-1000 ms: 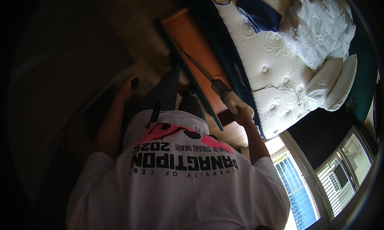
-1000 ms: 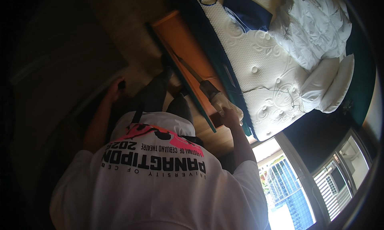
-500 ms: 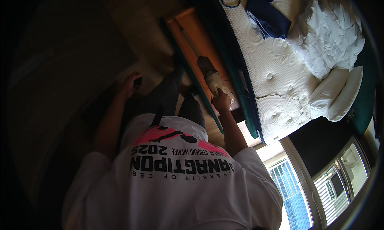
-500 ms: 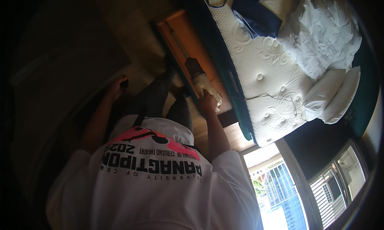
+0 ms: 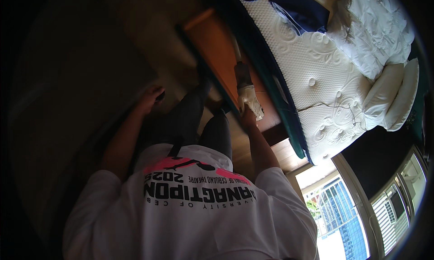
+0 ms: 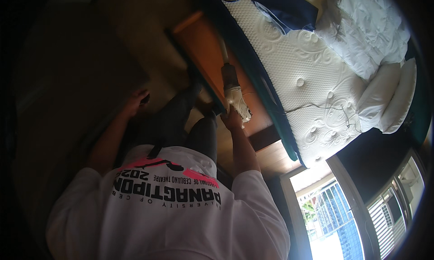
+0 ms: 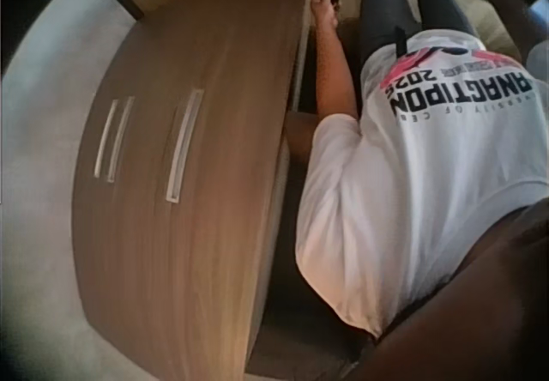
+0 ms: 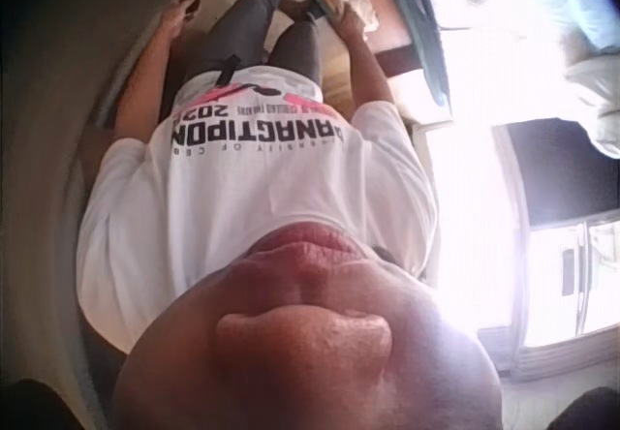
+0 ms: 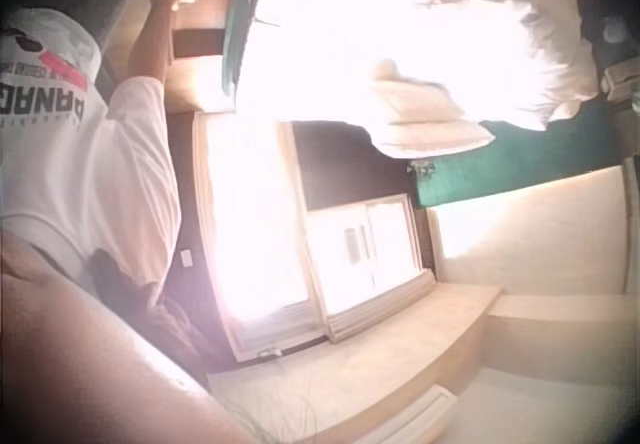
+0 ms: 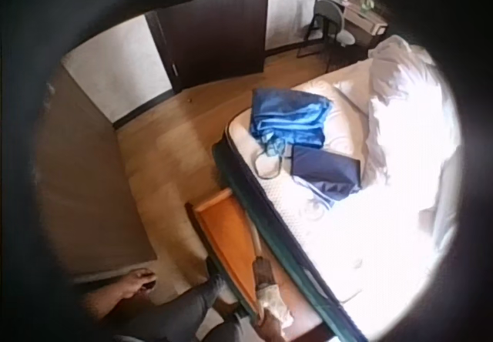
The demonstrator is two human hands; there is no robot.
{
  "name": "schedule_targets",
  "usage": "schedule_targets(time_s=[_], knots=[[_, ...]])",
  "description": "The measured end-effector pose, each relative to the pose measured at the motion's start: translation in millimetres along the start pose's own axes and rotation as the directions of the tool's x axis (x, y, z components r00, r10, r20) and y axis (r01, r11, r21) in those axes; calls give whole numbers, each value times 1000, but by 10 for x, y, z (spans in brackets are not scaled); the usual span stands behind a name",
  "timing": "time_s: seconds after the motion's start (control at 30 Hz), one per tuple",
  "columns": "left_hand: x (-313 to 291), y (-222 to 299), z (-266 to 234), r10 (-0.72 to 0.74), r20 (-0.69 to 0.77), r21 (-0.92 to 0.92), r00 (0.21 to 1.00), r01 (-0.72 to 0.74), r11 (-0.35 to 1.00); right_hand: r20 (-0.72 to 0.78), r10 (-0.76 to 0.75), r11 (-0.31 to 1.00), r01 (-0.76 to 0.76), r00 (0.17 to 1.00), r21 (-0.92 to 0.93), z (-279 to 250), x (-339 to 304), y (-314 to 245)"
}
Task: The person vacuums the inside of a wooden drawer under a bed using a handheld vacuum, removes a blue bag and clothes from it, and then pushes the drawer back into place by hand.
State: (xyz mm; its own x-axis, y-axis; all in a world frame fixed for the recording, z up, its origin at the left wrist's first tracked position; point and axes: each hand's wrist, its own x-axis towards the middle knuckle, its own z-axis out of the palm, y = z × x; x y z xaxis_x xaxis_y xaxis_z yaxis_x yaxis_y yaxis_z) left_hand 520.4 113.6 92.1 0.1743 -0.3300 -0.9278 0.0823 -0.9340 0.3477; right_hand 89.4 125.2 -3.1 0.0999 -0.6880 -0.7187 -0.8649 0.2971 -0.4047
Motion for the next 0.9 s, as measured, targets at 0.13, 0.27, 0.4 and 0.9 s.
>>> schedule_targets(time_s=[0.13, 0.27, 0.4, 0.9], knots=[[576, 27, 221, 62, 7, -68, 998, -61, 996, -14, 139, 985, -137, 990, 109, 495, 229, 335], [1252, -42, 529, 94, -9, -122, 995, -95, 988, -91, 204, 973, -192, 975, 130, 1041, 472, 488], [1831, -125, 887, 166, 21, -301, 986, -152, 941, -276, 225, 958, -160, 935, 238, 1654, 811, 640], [3496, 350, 988, 448, -14, -461, 894, -403, 790, -262, 97, 987, -59, 960, 147, 1613, 908, 683]])
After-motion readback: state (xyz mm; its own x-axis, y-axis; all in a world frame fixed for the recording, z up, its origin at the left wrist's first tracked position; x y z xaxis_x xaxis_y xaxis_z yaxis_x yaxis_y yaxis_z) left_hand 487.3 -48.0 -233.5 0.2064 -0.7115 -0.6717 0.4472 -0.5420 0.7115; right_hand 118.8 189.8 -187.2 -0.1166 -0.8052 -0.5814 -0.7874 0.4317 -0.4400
